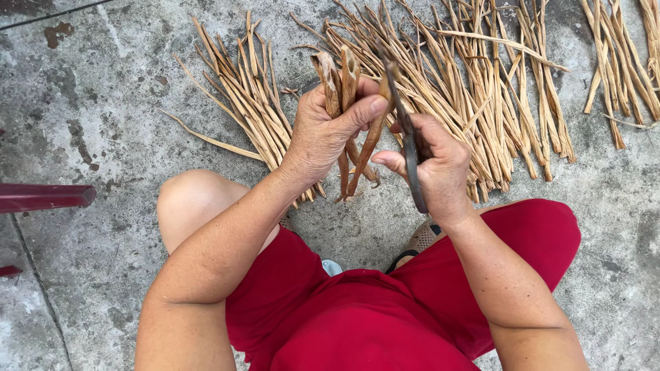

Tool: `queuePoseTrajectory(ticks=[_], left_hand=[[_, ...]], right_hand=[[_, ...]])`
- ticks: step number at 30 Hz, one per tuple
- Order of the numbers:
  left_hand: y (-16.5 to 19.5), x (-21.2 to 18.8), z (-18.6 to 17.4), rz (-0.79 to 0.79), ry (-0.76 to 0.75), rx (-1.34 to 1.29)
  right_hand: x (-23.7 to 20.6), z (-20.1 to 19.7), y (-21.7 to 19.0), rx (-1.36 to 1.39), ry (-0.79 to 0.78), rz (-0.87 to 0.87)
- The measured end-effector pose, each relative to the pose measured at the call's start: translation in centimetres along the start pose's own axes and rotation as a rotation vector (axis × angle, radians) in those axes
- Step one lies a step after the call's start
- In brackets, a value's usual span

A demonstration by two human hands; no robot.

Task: The person sits on a concrete floor and uses shears to trim and split dried plant stems. They pick up stems from a pile, cut them into smaller pieces, and place the trimmed pieces back onto the floor.

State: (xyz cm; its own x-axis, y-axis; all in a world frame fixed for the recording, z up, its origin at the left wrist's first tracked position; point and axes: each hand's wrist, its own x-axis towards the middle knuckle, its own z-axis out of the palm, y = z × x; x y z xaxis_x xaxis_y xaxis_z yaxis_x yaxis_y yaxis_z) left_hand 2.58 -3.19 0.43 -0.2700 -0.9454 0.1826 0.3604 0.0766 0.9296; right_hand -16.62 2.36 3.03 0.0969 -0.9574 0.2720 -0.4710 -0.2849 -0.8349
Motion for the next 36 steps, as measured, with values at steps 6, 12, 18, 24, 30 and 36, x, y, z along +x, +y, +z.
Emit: queuePoseTrajectory(ticks=[6, 12, 18, 24, 30, 36], left_hand=[[-0.4, -0.2, 0.6, -0.019, 0.005, 0.037], [-0.9, -0.3, 1.0, -0.047, -0.012, 0.079], [-1.6, -0.3, 1.5, 0.035, -0.116, 0.087], [-2.6, -0.6, 2.7, -0.01, -0.092, 0.347], [-5.0, 0.7, 4.2, 0.062, 0.062, 0.257], [-7.3, 3.0, 5.3, 0.017, -0.063, 0.243]], right_hand=[[0.3, -0.6, -0.1, 0.16, 0.03, 0.176], [0.7, 0.7, 0.0, 0.422, 0.046, 0.1], [1.1, -0.1, 0.7, 0.529, 0.059, 0.081], [1.0, 0.1, 1.2, 0.385, 0.038, 0.084], [0.3, 1.3, 2.1, 0.448, 0.013, 0.041], [1.1, 0.3, 3.8, 0.395, 0.05, 0.06]])
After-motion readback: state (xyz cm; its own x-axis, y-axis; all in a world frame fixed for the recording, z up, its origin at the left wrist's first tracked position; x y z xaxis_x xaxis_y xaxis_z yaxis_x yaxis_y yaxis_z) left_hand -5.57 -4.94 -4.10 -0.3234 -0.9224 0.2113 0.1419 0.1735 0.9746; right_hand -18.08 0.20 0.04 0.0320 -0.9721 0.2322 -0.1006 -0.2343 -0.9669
